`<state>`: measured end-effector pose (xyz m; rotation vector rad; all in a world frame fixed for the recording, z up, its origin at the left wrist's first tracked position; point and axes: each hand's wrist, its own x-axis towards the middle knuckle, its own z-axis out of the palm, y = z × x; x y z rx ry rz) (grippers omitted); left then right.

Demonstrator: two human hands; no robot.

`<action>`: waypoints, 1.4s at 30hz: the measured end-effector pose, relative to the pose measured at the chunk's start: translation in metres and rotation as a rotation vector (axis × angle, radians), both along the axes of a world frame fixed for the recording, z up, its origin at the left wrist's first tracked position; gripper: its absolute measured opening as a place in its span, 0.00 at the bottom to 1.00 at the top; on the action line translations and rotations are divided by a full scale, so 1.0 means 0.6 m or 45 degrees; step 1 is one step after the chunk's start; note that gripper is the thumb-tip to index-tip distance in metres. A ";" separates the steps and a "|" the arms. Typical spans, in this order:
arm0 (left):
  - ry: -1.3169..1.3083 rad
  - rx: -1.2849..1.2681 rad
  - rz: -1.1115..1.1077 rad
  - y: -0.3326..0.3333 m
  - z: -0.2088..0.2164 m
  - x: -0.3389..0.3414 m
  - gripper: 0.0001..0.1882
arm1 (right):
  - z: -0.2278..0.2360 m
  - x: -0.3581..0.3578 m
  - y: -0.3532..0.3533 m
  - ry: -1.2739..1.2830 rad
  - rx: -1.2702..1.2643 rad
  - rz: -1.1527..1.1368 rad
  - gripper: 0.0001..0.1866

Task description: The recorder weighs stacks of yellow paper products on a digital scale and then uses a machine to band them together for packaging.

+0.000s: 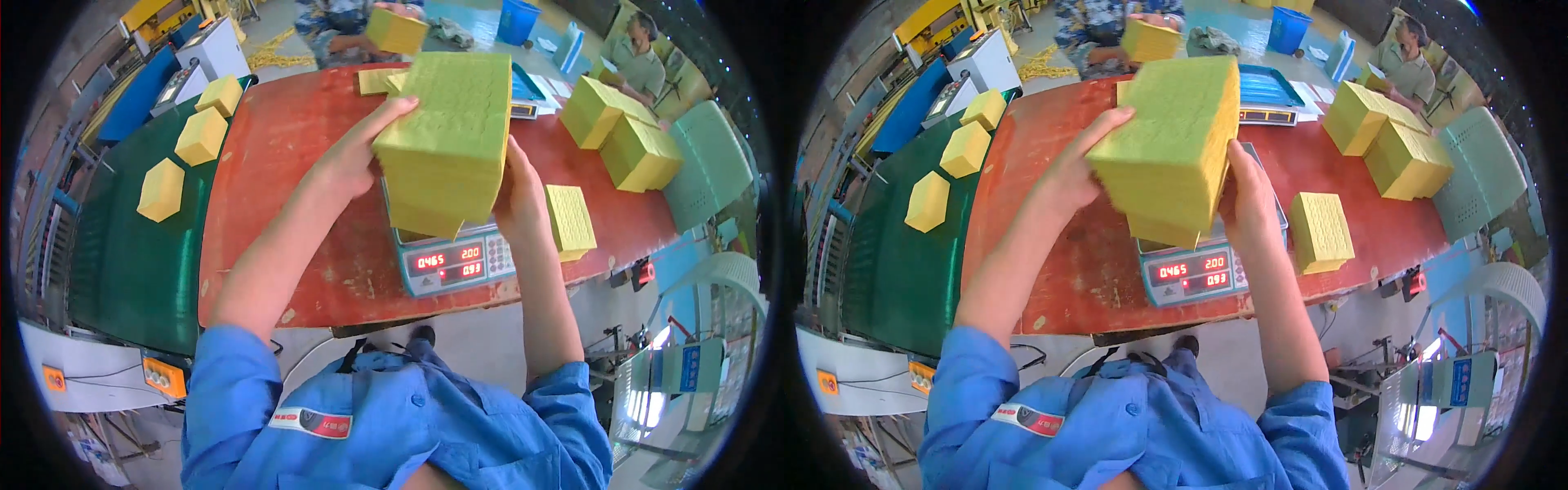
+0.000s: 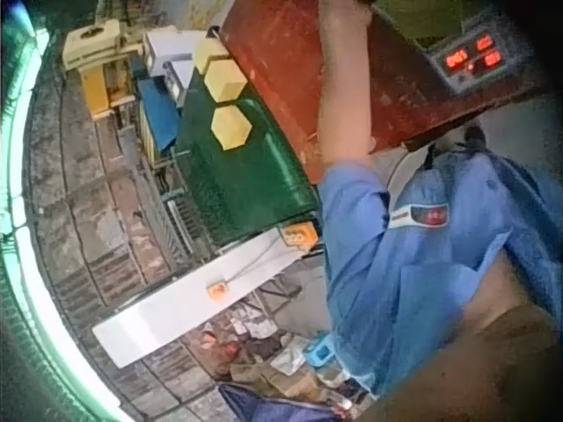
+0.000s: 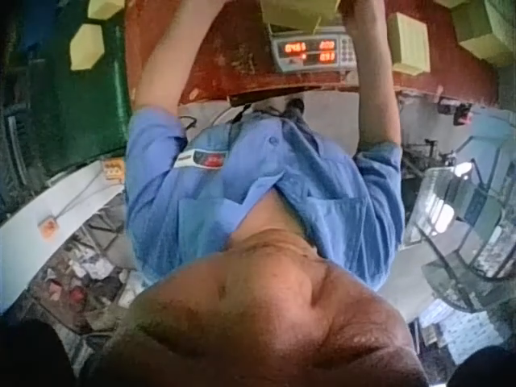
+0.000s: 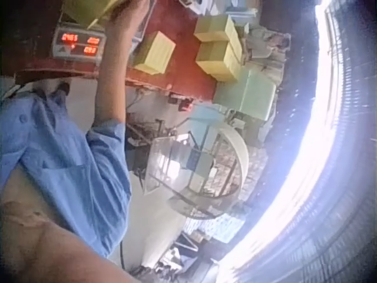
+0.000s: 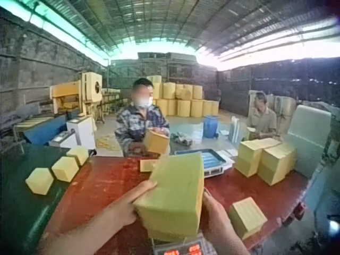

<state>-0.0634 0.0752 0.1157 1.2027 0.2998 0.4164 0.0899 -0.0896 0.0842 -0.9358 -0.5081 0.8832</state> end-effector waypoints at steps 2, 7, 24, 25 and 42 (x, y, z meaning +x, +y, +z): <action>0.156 -0.168 -0.048 0.030 -0.020 0.049 0.34 | -0.037 0.056 0.022 0.070 -0.125 -0.050 0.20; 0.296 -0.003 0.018 0.037 -0.024 0.054 0.41 | -0.056 0.074 0.037 0.028 -0.206 0.057 0.21; 0.342 0.184 0.163 0.048 -0.048 0.061 0.39 | -0.070 0.087 0.037 -0.339 -0.378 -0.058 0.27; 0.329 0.188 0.167 0.052 -0.052 0.059 0.39 | -0.070 0.084 0.039 -0.380 -0.396 -0.078 0.27; -0.228 -0.370 0.332 -0.027 -0.226 0.117 0.32 | -0.155 0.108 0.075 -0.497 0.019 0.004 0.31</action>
